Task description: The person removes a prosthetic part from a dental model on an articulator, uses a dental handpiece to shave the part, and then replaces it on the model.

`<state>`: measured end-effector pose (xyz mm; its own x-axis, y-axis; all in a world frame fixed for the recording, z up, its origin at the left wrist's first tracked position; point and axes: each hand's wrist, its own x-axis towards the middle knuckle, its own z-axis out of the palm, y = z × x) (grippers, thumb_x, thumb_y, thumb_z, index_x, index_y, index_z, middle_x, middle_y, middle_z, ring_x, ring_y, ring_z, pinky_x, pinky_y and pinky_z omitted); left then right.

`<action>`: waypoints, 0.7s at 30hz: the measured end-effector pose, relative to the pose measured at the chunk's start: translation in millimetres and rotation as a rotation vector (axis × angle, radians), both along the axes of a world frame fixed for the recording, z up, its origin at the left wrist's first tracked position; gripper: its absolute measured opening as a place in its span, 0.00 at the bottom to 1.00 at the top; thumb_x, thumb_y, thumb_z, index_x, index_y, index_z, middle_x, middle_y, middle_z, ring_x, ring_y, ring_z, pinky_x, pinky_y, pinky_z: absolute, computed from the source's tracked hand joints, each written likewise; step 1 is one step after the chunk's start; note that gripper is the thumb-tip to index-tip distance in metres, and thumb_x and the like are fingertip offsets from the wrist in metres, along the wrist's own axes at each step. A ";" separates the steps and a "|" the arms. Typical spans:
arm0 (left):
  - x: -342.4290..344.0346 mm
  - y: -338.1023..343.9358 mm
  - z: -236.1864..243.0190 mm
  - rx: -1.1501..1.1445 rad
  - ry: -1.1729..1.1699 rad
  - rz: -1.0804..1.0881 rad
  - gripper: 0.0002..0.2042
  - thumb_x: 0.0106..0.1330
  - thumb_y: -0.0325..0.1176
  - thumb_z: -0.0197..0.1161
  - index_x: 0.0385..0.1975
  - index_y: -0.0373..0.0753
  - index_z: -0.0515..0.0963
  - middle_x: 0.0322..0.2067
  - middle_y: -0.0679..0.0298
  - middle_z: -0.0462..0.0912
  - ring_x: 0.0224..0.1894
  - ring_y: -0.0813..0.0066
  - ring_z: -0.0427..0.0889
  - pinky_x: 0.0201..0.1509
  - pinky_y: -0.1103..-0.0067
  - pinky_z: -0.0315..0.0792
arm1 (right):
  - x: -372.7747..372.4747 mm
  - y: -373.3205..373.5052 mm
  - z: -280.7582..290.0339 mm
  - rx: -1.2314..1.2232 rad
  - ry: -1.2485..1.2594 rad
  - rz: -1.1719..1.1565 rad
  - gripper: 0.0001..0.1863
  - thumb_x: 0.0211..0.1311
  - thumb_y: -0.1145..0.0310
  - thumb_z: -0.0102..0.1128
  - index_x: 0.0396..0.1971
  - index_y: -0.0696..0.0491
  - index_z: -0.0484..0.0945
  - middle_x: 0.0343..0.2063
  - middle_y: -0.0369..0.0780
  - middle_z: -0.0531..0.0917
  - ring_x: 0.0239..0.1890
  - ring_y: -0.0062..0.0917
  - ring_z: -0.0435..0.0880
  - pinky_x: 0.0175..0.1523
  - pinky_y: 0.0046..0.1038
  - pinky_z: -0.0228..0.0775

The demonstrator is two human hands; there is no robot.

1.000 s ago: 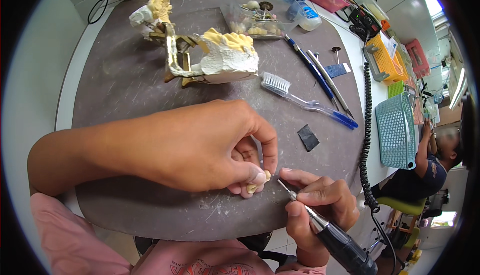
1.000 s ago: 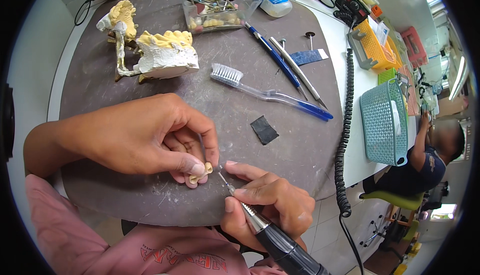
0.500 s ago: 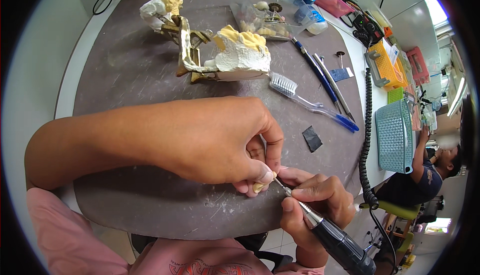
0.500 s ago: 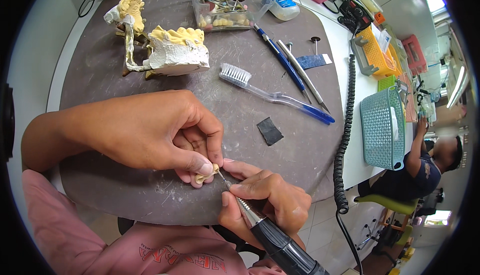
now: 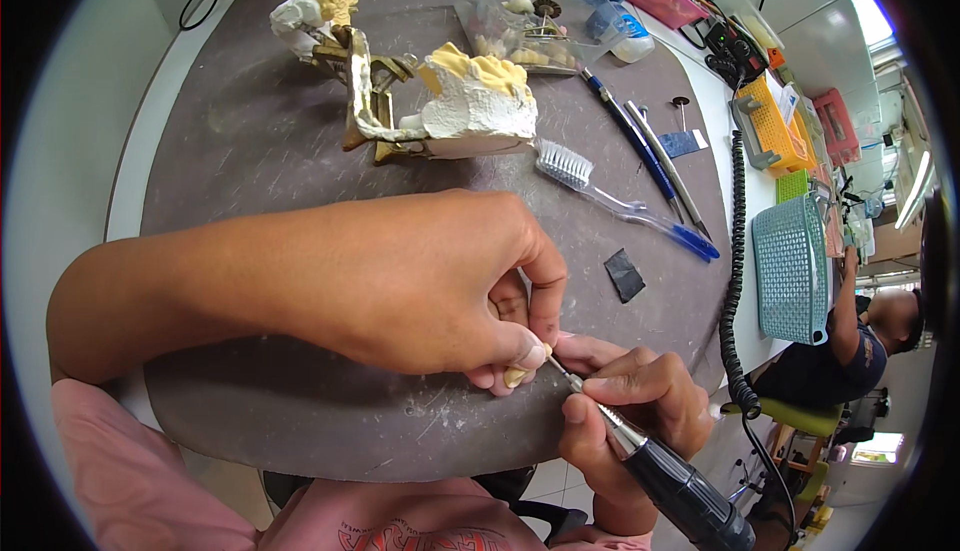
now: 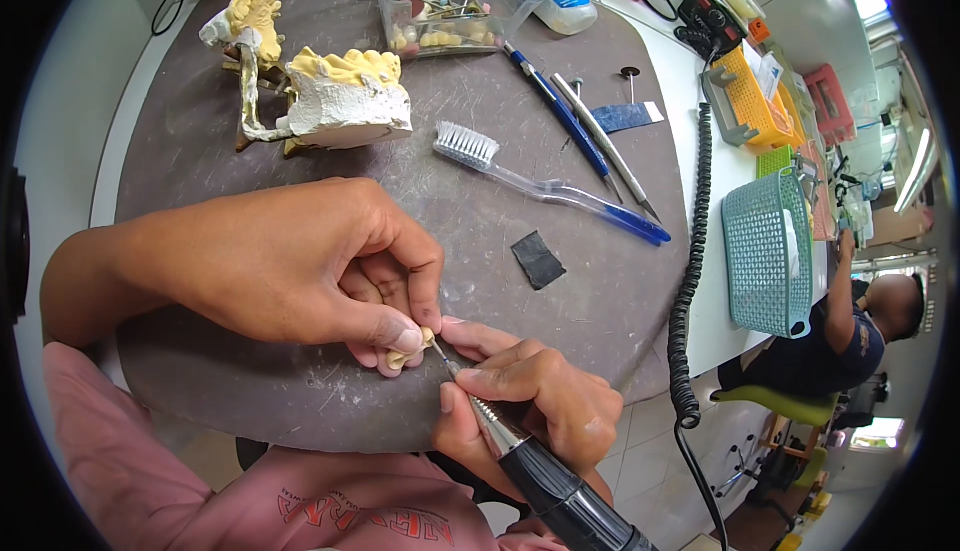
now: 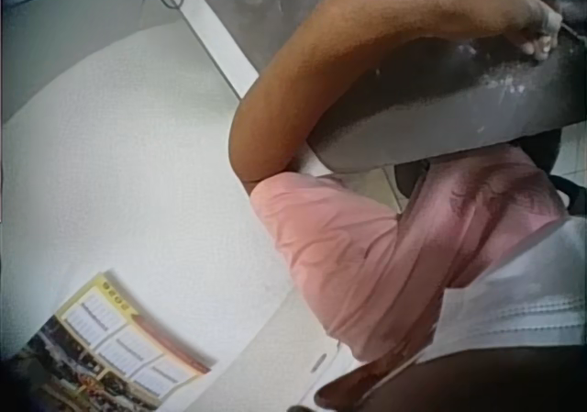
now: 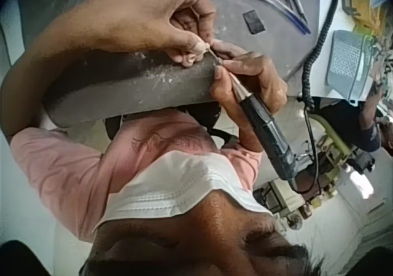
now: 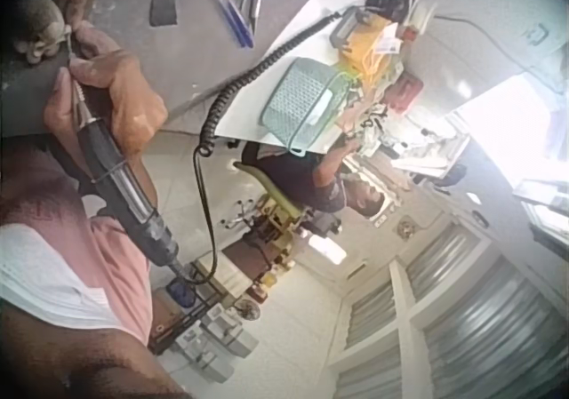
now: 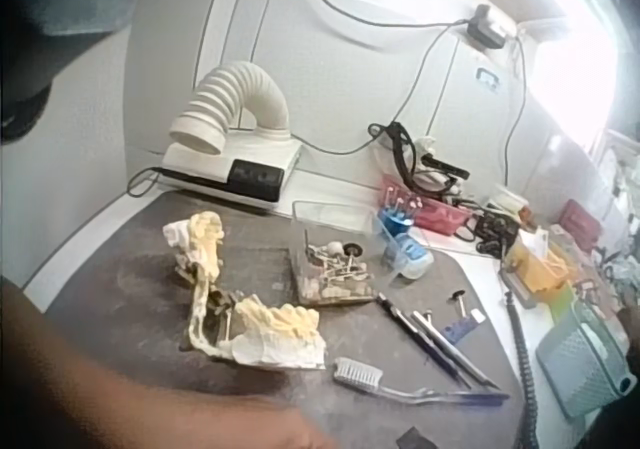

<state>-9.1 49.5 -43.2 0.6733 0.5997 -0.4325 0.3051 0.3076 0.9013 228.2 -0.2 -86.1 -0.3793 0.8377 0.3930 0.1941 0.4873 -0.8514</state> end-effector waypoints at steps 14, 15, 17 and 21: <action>-0.5 -0.1 -2.9 0.006 0.003 -0.011 0.08 0.71 0.27 0.64 0.41 0.26 0.80 0.32 0.60 0.88 0.37 0.81 0.88 0.43 0.85 0.80 | -3.6 -0.4 3.7 -0.019 -0.007 -0.021 0.17 0.55 0.70 0.77 0.27 0.60 0.74 0.22 0.47 0.83 0.37 0.44 0.91 0.43 0.38 0.86; -0.3 -0.1 -3.8 0.009 -0.002 -0.011 0.08 0.71 0.27 0.65 0.41 0.26 0.80 0.33 0.60 0.88 0.37 0.81 0.88 0.43 0.85 0.80 | -3.4 -0.6 3.7 -0.017 -0.006 -0.023 0.17 0.55 0.70 0.77 0.27 0.60 0.74 0.22 0.47 0.83 0.37 0.44 0.91 0.43 0.38 0.86; 0.0 0.1 -3.8 0.012 -0.006 -0.013 0.08 0.71 0.27 0.65 0.41 0.26 0.80 0.33 0.60 0.88 0.37 0.81 0.88 0.43 0.85 0.81 | -3.2 -1.0 3.6 -0.021 -0.011 -0.029 0.17 0.54 0.69 0.78 0.27 0.60 0.74 0.22 0.47 0.83 0.37 0.44 0.91 0.44 0.38 0.86; -0.2 0.1 -2.4 0.003 -0.003 -0.013 0.08 0.71 0.26 0.65 0.41 0.26 0.80 0.33 0.59 0.88 0.38 0.80 0.88 0.43 0.85 0.81 | -4.3 -0.4 5.1 -0.041 -0.012 -0.035 0.17 0.54 0.69 0.78 0.27 0.60 0.74 0.22 0.47 0.84 0.37 0.44 0.91 0.46 0.39 0.86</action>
<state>-9.3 49.6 -45.6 0.6822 0.5922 -0.4288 0.3059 0.3014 0.9031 223.9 -0.7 -81.0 -0.3537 0.8658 0.3540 0.2207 0.4450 -0.8679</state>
